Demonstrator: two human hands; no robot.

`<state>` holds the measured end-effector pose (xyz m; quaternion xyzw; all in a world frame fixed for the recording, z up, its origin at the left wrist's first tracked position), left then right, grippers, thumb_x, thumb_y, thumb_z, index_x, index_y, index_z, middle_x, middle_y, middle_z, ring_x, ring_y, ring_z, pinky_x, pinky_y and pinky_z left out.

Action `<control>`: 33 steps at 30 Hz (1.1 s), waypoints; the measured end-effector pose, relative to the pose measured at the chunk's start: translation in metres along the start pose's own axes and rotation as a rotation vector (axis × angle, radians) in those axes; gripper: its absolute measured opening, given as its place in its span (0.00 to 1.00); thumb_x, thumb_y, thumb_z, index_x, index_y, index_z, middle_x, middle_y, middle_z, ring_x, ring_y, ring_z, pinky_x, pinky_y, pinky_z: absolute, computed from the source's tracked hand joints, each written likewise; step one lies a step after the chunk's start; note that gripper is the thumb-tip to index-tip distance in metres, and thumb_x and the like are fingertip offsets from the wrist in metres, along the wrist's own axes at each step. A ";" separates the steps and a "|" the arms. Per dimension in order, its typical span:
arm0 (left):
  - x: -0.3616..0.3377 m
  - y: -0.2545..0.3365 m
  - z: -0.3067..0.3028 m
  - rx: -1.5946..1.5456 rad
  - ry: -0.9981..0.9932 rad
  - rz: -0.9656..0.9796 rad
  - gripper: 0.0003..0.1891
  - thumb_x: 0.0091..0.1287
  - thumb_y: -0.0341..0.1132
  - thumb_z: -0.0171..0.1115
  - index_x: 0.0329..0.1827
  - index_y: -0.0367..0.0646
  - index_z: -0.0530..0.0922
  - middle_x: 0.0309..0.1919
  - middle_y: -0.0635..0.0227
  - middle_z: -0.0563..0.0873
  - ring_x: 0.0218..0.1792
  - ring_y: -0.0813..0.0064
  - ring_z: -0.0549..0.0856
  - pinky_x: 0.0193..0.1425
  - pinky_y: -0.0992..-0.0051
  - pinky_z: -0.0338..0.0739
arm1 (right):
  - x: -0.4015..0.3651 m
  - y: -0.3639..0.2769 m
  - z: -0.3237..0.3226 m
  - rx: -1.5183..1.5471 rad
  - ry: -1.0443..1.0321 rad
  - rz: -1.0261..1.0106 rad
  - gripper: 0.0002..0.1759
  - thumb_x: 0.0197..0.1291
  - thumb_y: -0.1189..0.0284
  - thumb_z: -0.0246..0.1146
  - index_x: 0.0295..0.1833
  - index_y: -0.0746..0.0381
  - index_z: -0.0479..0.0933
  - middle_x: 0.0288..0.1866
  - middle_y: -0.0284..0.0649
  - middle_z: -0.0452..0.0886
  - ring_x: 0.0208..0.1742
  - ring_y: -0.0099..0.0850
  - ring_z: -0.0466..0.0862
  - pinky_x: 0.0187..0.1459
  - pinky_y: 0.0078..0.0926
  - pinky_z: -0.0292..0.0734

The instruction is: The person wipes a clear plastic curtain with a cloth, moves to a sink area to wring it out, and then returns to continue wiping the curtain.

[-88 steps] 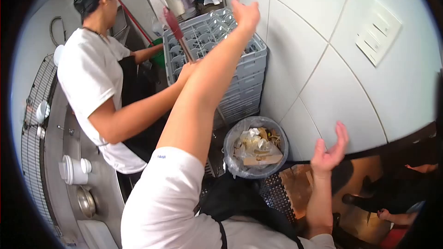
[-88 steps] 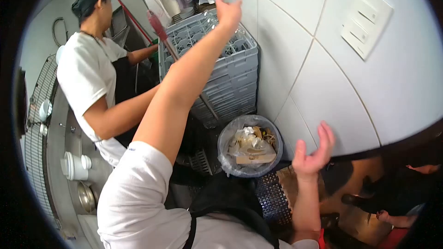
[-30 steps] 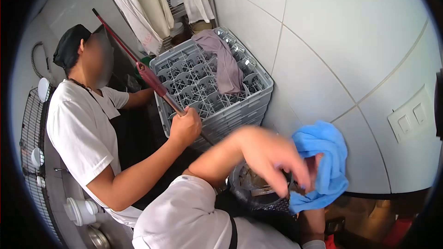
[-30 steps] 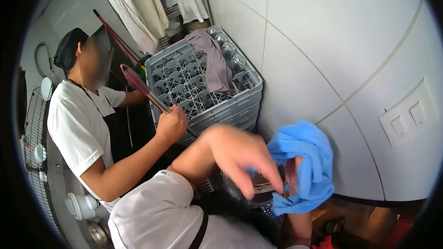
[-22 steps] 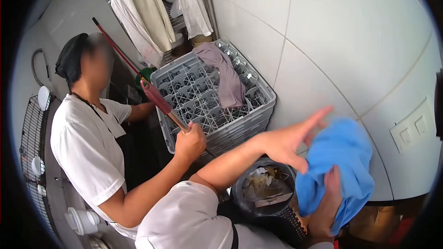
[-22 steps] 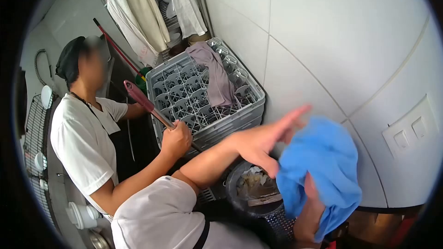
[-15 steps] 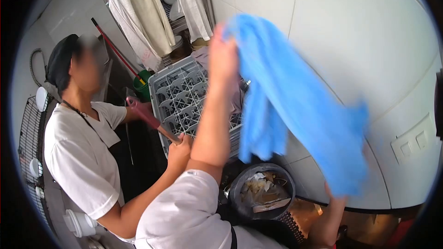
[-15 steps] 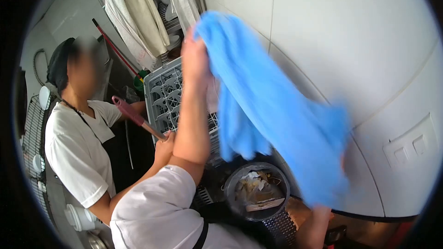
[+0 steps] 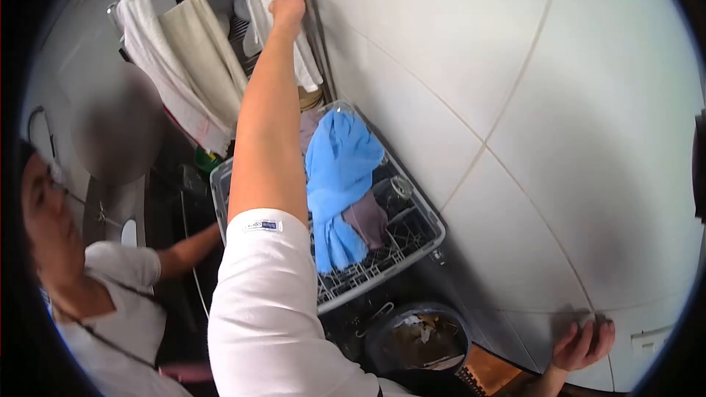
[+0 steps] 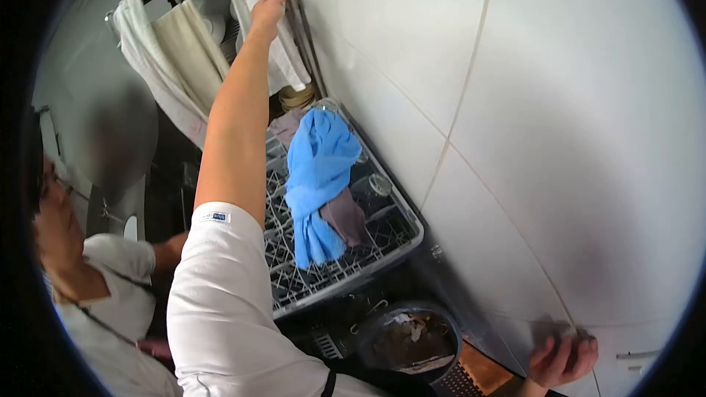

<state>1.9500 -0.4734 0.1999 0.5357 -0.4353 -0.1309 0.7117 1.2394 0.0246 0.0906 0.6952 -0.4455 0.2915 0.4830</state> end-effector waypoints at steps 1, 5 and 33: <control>0.024 -0.009 0.005 -0.003 0.044 0.014 0.24 0.60 0.34 0.71 0.61 0.38 0.82 0.55 0.53 0.85 0.53 0.63 0.83 0.60 0.67 0.77 | 0.000 0.000 -0.002 -0.020 -0.005 -0.006 0.15 0.69 0.69 0.66 0.55 0.69 0.79 0.64 0.54 0.72 0.64 0.56 0.76 0.60 0.55 0.76; 0.036 0.018 0.019 -0.111 0.201 0.106 0.25 0.62 0.31 0.69 0.62 0.33 0.78 0.48 0.56 0.85 0.47 0.67 0.83 0.55 0.68 0.78 | -0.004 0.003 -0.006 -0.038 -0.077 -0.029 0.15 0.69 0.73 0.65 0.56 0.70 0.78 0.65 0.54 0.72 0.64 0.56 0.76 0.62 0.56 0.75; -0.022 0.038 0.012 -0.165 0.395 -0.204 0.42 0.61 0.34 0.69 0.77 0.34 0.58 0.73 0.48 0.68 0.71 0.52 0.72 0.73 0.61 0.69 | 0.002 -0.002 0.002 -0.069 -0.069 0.006 0.14 0.66 0.74 0.68 0.55 0.66 0.79 0.64 0.51 0.73 0.64 0.51 0.75 0.60 0.53 0.74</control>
Point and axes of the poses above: each hand's wrist, its own x-axis towards the middle knuckle, its own z-axis out of the palm, y = z × x, the point moved 1 cm from there along x, towards the middle knuckle
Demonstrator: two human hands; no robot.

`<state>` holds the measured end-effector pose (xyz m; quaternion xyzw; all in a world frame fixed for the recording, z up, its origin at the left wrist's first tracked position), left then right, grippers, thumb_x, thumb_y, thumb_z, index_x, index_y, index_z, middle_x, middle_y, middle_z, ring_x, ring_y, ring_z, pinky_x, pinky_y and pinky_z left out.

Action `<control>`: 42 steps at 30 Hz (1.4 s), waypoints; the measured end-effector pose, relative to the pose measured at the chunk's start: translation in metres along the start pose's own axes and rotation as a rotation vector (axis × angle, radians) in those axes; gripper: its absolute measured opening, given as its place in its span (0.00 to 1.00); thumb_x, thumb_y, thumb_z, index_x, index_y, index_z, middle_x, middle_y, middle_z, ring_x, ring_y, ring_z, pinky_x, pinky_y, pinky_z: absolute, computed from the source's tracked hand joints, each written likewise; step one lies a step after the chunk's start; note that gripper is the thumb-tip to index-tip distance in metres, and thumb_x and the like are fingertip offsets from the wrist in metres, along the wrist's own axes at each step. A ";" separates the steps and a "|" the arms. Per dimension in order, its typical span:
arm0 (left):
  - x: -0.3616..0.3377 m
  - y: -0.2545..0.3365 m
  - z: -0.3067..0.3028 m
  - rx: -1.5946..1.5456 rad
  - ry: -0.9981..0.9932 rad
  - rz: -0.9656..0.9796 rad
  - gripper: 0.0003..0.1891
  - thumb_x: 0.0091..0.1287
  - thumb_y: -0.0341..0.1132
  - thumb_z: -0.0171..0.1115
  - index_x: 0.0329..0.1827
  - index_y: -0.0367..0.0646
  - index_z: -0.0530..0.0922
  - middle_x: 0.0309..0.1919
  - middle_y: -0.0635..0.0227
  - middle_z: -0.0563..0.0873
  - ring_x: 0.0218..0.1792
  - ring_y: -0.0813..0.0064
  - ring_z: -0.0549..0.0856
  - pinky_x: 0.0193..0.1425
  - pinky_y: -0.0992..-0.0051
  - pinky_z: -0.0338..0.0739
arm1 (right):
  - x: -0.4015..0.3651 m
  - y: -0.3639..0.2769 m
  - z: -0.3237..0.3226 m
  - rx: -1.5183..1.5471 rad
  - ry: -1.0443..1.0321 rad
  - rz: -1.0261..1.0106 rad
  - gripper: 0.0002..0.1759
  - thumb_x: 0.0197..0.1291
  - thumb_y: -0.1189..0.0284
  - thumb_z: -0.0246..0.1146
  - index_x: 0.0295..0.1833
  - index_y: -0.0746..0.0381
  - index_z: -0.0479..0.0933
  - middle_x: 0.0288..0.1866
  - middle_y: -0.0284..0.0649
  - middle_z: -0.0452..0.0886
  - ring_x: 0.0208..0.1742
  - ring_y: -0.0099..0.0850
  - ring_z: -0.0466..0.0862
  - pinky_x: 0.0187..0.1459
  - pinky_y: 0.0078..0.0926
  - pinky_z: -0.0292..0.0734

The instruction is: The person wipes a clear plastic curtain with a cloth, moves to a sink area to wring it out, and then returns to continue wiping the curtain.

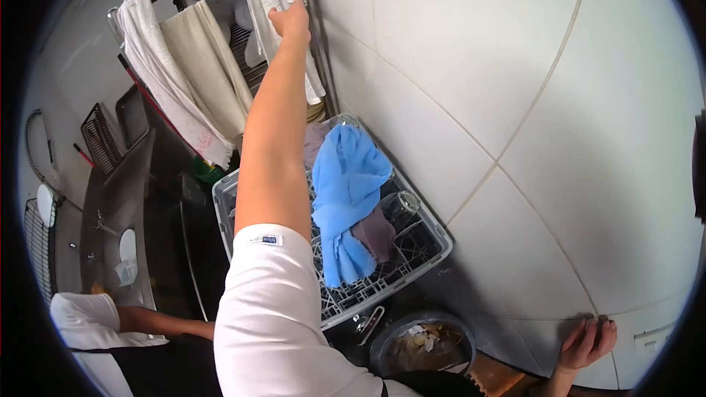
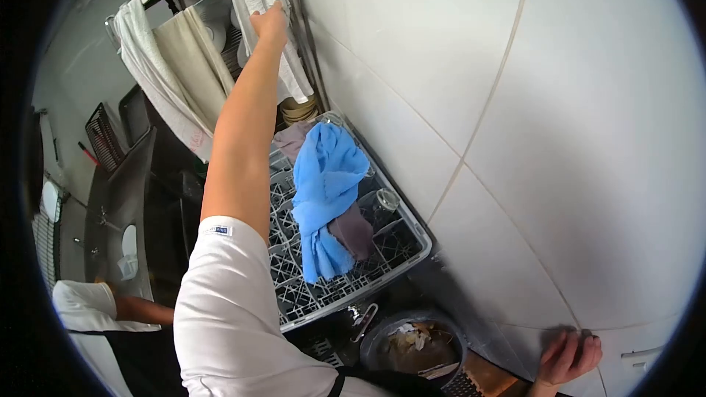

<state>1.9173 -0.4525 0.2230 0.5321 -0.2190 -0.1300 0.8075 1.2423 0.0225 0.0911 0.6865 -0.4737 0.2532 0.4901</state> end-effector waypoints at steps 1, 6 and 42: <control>0.002 0.004 0.007 -0.050 0.001 -0.058 0.43 0.61 0.34 0.69 0.77 0.34 0.57 0.74 0.48 0.67 0.71 0.51 0.71 0.74 0.62 0.68 | -0.001 0.001 0.001 -0.017 0.003 -0.012 0.14 0.66 0.74 0.68 0.55 0.66 0.79 0.64 0.51 0.73 0.64 0.51 0.75 0.60 0.53 0.74; 0.054 0.009 0.030 0.028 -0.172 0.107 0.24 0.67 0.43 0.66 0.58 0.32 0.79 0.56 0.54 0.84 0.54 0.62 0.83 0.59 0.63 0.76 | -0.001 -0.002 0.001 -0.037 -0.013 -0.007 0.16 0.63 0.78 0.70 0.55 0.67 0.78 0.65 0.51 0.73 0.65 0.53 0.75 0.62 0.52 0.74; -0.457 0.239 -0.146 -1.357 -1.459 -0.510 0.22 0.81 0.41 0.40 0.57 0.35 0.80 0.55 0.49 0.85 0.67 0.43 0.75 0.83 0.35 0.45 | 0.082 -0.086 -0.093 2.080 -0.103 1.322 0.17 0.69 0.77 0.61 0.61 0.67 0.77 0.54 0.39 0.85 0.53 0.28 0.83 0.59 0.27 0.77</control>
Point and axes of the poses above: each hand's wrist, its own x-axis towards the middle knuckle, its own z-axis out of the palm, y = z × x, the point moved 1 cm from there along x, towards the middle knuckle
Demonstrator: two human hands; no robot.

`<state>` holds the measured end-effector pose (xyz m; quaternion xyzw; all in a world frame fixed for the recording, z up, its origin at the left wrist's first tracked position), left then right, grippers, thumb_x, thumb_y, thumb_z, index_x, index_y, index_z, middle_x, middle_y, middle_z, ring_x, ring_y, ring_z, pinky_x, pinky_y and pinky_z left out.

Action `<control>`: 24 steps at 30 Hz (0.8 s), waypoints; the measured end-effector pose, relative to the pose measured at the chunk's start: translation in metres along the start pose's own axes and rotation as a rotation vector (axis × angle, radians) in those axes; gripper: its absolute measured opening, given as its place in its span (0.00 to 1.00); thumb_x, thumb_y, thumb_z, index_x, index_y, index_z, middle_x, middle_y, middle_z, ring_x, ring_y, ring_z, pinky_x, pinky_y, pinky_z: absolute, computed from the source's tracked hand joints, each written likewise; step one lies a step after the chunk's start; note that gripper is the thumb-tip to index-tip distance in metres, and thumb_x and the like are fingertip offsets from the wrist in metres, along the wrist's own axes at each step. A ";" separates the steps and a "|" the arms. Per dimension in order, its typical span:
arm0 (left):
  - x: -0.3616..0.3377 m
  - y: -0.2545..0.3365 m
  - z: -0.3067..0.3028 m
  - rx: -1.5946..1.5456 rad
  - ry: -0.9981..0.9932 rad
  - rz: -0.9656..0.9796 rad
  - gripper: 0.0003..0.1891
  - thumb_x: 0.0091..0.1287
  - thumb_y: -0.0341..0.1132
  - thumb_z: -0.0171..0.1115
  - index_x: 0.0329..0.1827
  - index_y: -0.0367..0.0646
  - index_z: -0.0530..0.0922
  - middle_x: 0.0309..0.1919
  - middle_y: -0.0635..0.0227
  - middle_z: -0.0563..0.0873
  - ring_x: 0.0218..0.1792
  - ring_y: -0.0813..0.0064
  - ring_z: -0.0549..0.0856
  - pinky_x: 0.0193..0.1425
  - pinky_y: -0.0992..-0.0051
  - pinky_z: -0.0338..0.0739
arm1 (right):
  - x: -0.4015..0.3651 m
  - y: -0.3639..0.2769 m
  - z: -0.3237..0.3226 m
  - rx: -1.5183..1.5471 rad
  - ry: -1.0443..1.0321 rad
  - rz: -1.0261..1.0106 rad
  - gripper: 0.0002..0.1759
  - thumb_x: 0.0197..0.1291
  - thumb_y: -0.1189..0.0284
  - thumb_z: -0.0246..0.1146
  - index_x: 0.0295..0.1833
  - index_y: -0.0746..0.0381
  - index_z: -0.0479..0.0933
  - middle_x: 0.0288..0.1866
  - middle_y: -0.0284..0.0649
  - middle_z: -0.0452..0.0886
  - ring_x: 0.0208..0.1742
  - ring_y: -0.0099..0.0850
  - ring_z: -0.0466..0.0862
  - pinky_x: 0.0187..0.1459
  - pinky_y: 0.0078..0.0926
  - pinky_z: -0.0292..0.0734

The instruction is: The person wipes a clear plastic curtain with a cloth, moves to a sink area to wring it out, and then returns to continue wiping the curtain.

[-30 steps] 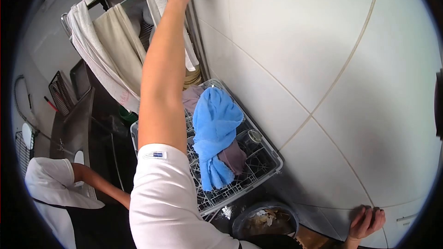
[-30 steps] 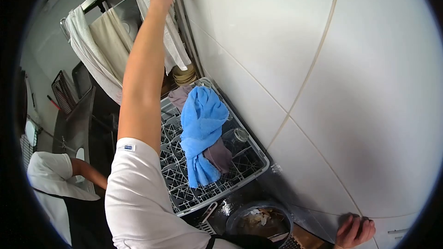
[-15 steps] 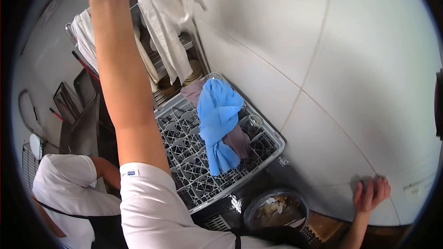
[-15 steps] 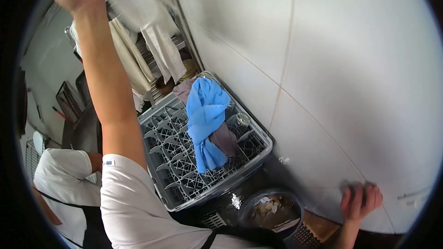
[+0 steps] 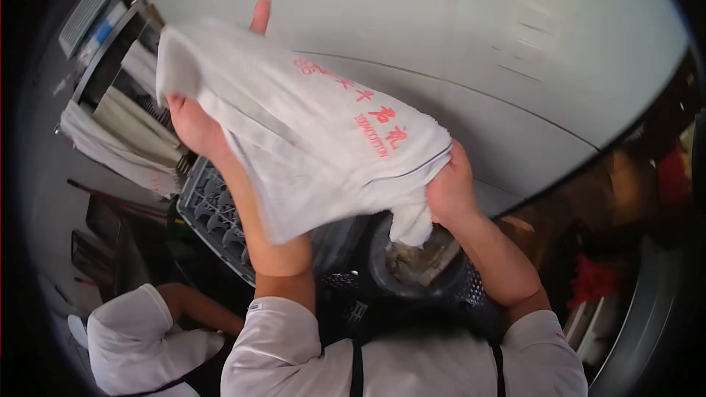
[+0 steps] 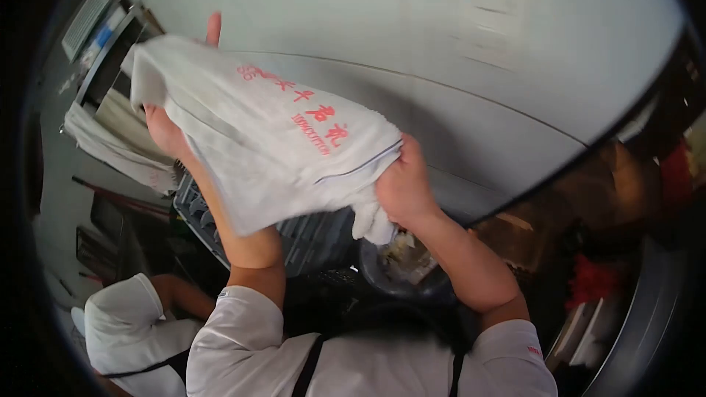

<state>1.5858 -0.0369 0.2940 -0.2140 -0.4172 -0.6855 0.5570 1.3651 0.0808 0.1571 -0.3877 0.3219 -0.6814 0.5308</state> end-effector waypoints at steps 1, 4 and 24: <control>-0.013 -0.015 0.003 -0.014 0.077 0.055 0.22 0.81 0.40 0.39 0.59 0.32 0.78 0.58 0.49 0.84 0.68 0.43 0.75 0.83 0.35 0.45 | -0.015 -0.012 -0.019 0.081 0.075 0.015 0.17 0.70 0.75 0.60 0.61 0.67 0.77 0.54 0.39 0.85 0.53 0.28 0.84 0.59 0.27 0.78; -0.058 -0.074 0.032 -0.070 0.280 0.044 0.21 0.80 0.40 0.44 0.60 0.33 0.78 0.62 0.50 0.82 0.69 0.49 0.75 0.82 0.36 0.48 | -0.078 -0.062 -0.068 0.372 0.106 0.100 0.17 0.71 0.71 0.58 0.60 0.68 0.78 0.54 0.40 0.85 0.52 0.31 0.85 0.58 0.30 0.80; -0.281 -0.538 0.235 0.014 0.044 -1.075 0.41 0.61 0.29 0.76 0.76 0.38 0.64 0.69 0.62 0.76 0.70 0.65 0.75 0.76 0.63 0.66 | -0.322 -0.258 -0.383 -0.224 0.210 0.313 0.18 0.65 0.67 0.70 0.56 0.65 0.81 0.45 0.37 0.87 0.43 0.23 0.84 0.49 0.26 0.80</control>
Point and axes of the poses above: each hand's wrist, its own x-axis towards the middle knuckle, its own z-axis out of the palm, y = z × x, the point moved 1 cm from there along x, towards the middle knuckle
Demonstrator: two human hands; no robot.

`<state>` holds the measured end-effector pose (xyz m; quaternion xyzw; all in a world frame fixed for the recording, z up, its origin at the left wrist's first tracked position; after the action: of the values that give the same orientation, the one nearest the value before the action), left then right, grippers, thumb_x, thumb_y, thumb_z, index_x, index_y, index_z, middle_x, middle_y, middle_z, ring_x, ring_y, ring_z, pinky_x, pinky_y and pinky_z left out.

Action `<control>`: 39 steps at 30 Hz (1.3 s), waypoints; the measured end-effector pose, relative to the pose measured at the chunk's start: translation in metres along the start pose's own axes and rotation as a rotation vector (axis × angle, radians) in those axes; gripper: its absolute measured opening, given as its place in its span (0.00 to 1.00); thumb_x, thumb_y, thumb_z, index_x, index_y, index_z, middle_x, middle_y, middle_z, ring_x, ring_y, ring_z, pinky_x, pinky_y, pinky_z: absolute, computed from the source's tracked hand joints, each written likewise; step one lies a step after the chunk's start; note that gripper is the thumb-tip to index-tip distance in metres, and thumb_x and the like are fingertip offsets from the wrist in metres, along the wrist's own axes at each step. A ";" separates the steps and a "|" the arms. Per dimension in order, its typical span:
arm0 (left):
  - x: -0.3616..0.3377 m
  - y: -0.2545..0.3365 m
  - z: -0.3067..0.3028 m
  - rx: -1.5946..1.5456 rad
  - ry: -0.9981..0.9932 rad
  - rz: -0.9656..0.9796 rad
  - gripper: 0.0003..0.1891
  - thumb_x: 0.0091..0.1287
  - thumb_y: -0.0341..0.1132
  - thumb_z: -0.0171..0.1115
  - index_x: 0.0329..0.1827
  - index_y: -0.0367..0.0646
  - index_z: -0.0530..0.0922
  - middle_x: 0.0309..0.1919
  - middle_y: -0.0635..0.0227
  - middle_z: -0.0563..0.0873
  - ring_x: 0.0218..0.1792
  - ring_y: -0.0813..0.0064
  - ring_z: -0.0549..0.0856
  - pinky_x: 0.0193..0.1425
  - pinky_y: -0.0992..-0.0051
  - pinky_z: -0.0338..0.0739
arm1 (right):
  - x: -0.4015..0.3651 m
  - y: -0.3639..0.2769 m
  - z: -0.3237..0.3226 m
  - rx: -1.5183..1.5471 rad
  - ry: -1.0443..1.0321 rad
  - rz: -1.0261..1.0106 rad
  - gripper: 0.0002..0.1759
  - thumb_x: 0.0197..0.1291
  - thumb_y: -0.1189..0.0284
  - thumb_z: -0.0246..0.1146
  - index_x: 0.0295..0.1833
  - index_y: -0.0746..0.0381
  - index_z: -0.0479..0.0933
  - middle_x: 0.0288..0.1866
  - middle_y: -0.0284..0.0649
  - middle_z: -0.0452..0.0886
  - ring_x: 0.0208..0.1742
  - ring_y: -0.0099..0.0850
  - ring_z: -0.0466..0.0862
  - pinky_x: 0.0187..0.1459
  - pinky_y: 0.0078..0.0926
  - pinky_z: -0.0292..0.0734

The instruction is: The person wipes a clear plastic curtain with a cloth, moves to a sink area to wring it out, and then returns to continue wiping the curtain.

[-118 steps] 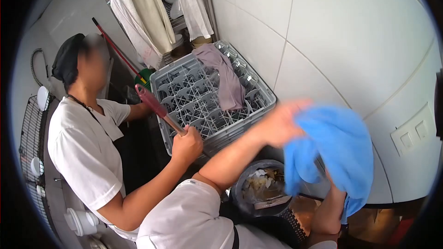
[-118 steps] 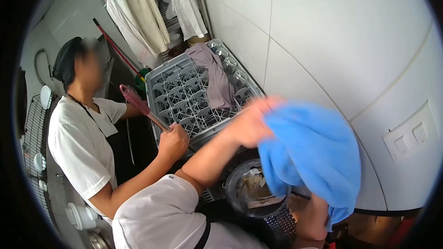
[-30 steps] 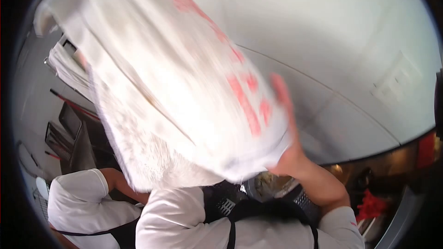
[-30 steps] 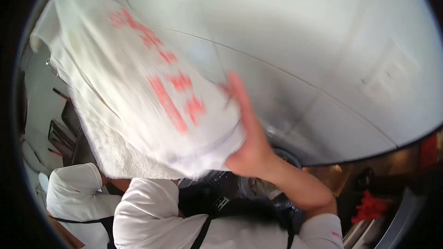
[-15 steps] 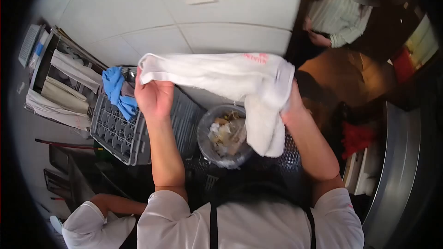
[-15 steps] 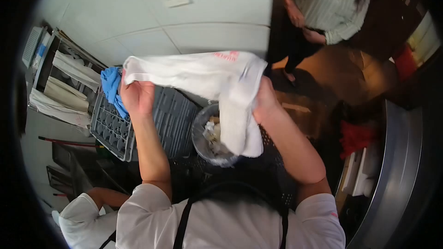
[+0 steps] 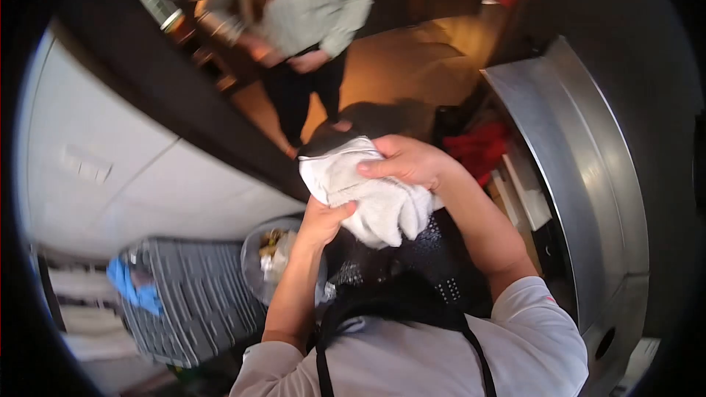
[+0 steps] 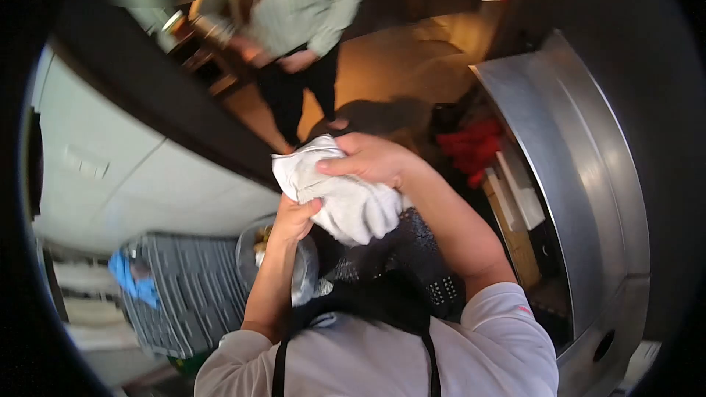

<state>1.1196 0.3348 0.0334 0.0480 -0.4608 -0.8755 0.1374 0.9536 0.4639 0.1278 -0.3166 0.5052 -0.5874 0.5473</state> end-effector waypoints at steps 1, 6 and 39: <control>0.015 -0.007 0.008 -0.067 -0.063 -0.048 0.40 0.61 0.29 0.75 0.76 0.38 0.64 0.69 0.61 0.76 0.70 0.64 0.75 0.76 0.62 0.67 | -0.015 -0.004 -0.037 -0.245 0.098 -0.022 0.17 0.64 0.68 0.71 0.53 0.66 0.82 0.44 0.36 0.87 0.43 0.23 0.84 0.48 0.26 0.80; 0.105 -0.034 0.037 -0.264 -0.028 -0.257 0.33 0.71 0.47 0.66 0.73 0.36 0.68 0.66 0.56 0.79 0.67 0.58 0.78 0.71 0.56 0.73 | -0.041 0.030 -0.169 -0.609 0.993 -0.164 0.09 0.60 0.74 0.72 0.43 0.66 0.82 0.34 0.35 0.85 0.37 0.23 0.84 0.42 0.25 0.81; 0.801 -0.207 0.172 0.902 -0.649 0.025 0.23 0.59 0.31 0.75 0.59 0.42 0.81 0.49 0.51 0.87 0.45 0.63 0.88 0.51 0.66 0.82 | 0.057 -0.079 -0.565 0.166 1.883 -0.550 0.26 0.81 0.57 0.46 0.55 0.69 0.80 0.45 0.41 0.86 0.46 0.29 0.83 0.51 0.29 0.77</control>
<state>0.2754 0.3540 -0.0044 -0.1755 -0.8092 -0.5596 -0.0355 0.3941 0.5399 0.0287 0.2135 0.6007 -0.7401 -0.2138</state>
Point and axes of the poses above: each hand's wrist, its own x-axis towards the middle knuckle, its own z-axis out of the palm, y = z × x, the point moved 1 cm from there along x, towards the middle knuckle
